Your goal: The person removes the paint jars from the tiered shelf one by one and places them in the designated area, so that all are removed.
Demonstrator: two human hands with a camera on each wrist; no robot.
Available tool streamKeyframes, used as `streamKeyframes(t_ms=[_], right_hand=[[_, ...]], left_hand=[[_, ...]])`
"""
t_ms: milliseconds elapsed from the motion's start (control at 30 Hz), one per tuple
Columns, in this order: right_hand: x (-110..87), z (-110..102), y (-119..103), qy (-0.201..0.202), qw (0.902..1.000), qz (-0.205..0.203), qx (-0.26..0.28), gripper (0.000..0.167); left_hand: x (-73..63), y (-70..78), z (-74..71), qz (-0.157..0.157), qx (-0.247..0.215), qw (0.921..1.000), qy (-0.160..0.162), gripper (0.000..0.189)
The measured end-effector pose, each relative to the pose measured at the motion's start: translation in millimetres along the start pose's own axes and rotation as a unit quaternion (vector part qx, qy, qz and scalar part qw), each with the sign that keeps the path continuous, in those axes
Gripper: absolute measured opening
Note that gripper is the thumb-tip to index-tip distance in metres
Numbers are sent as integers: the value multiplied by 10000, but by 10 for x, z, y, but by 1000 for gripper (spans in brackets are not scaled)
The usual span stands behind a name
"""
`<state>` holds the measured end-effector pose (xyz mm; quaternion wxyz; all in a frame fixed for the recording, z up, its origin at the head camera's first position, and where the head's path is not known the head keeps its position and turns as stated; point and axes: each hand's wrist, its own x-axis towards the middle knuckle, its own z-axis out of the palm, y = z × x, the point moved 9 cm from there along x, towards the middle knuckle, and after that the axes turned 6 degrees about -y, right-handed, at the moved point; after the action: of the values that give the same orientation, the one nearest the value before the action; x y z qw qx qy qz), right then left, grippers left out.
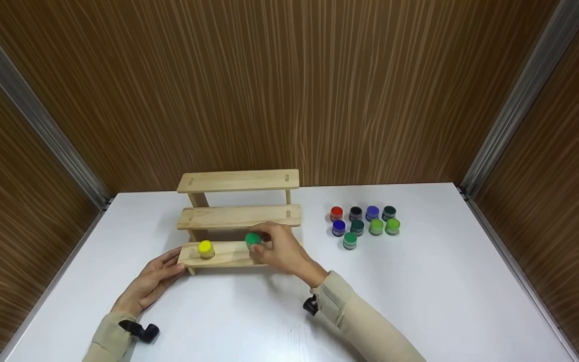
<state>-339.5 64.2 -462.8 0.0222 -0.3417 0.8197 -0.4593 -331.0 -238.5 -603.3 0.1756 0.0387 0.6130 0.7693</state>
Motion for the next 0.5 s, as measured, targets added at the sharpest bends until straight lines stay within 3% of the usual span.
streamKeyframes(t_ms=[500], right_hand=[[-235, -290, -40, 199, 9997, -138, 33, 33]], left_hand=[[-7, -1, 10, -35, -35, 10000, -79, 77]])
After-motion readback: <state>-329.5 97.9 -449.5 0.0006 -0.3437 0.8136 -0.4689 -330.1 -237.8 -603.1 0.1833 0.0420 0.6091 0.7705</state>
